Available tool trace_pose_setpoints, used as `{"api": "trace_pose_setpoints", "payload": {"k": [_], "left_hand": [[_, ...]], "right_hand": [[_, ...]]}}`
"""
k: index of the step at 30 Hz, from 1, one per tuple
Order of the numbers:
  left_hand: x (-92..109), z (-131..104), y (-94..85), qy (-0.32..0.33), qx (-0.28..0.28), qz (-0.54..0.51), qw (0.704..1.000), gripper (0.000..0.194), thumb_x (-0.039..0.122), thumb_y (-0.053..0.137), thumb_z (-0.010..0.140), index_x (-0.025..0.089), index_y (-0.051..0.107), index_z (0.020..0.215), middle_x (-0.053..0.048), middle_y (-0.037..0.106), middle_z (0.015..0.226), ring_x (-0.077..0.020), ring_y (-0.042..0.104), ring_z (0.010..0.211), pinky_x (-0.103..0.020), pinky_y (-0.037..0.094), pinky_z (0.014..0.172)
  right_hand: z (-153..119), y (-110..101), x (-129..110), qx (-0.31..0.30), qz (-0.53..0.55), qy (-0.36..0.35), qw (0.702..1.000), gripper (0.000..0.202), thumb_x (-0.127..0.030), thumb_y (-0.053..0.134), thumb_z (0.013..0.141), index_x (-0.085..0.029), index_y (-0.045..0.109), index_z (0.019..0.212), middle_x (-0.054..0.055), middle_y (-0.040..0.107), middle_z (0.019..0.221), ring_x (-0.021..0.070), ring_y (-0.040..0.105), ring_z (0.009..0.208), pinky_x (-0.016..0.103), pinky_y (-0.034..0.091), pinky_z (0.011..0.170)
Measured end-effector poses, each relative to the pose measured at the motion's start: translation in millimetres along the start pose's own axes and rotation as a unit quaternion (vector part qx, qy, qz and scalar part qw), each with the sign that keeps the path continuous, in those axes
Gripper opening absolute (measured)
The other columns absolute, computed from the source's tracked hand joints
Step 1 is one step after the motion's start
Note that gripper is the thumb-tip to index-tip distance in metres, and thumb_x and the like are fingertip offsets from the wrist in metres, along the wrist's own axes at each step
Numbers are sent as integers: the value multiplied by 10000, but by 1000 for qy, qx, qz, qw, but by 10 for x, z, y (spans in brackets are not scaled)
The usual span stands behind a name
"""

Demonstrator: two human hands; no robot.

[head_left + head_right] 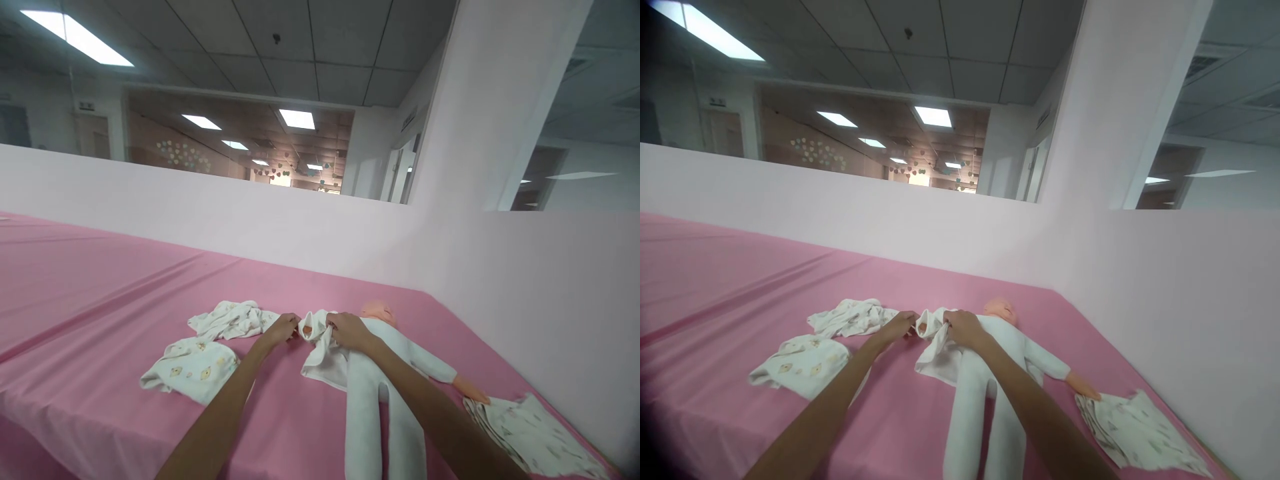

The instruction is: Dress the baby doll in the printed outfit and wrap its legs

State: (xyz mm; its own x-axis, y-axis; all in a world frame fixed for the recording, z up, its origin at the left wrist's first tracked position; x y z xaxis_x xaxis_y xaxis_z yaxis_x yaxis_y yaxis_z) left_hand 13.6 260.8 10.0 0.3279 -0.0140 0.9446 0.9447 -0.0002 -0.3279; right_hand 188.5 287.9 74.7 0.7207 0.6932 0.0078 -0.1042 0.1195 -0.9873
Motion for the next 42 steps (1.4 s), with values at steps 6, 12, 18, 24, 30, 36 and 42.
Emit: {"api": "trace_pose_setpoints", "payload": {"k": [6,12,18,24,30,36,42], "left_hand": [[51,-86,16,-27,-26,0,999,470,555,554,781,142,573,1005,-67,631,1029,-171,584,887,-257,452,742],[-146,138,-15,21,50,225,973,341,142,419,790,173,582,1088,-48,647,1037,-165,598,922,-250,432,769],[-252,429,-129,29,151,289,945,309,94,336,812,143,597,970,-91,648,1035,-219,575,996,-298,388,835],[-155,583,56,52,144,304,940,320,97,323,843,141,594,1008,-87,634,1043,-190,565,1003,-278,380,841],[243,402,295,115,156,296,935,277,187,344,860,185,577,1009,-26,606,1077,-159,554,983,-277,387,844],[996,320,842,227,120,257,932,265,204,355,874,196,575,1022,-7,615,1104,-130,547,991,-261,407,873],[1629,408,2121,328,-38,388,861,388,187,314,879,151,577,1163,-97,584,1197,-228,518,1152,-365,409,973]], "right_hand": [[-42,-48,166,40,-33,43,998,188,-113,440,813,-199,587,893,36,661,866,149,538,722,267,218,595],[-306,-335,542,81,-7,116,990,208,-99,398,818,-195,575,870,44,654,880,155,545,779,264,247,623],[-745,-565,919,132,66,172,974,190,-166,399,839,-214,572,899,25,661,928,155,558,802,243,295,645],[-1060,-471,931,122,132,162,970,193,-216,420,827,-213,604,885,17,659,857,162,570,778,245,353,666],[-1630,-337,1095,199,166,208,943,227,-310,392,852,-203,592,843,25,638,837,163,561,765,260,395,680],[-2336,206,1388,109,122,301,940,250,-349,405,841,-203,478,652,27,579,708,168,520,662,270,337,596],[-2365,428,1393,113,103,296,943,178,-330,473,786,-202,478,663,57,604,766,205,545,766,304,370,679]]}}
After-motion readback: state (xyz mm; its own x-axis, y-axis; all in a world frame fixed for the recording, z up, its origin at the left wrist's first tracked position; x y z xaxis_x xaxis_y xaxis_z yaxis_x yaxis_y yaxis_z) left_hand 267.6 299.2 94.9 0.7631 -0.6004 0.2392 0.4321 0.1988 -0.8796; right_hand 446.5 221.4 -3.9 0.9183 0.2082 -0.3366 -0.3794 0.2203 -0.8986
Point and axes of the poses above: each hand's wrist, its own z-axis towards the middle knuckle, its own y-axis out of the palm, x = y × z, the point moved 6 cm from there along z, towards the middle knuckle
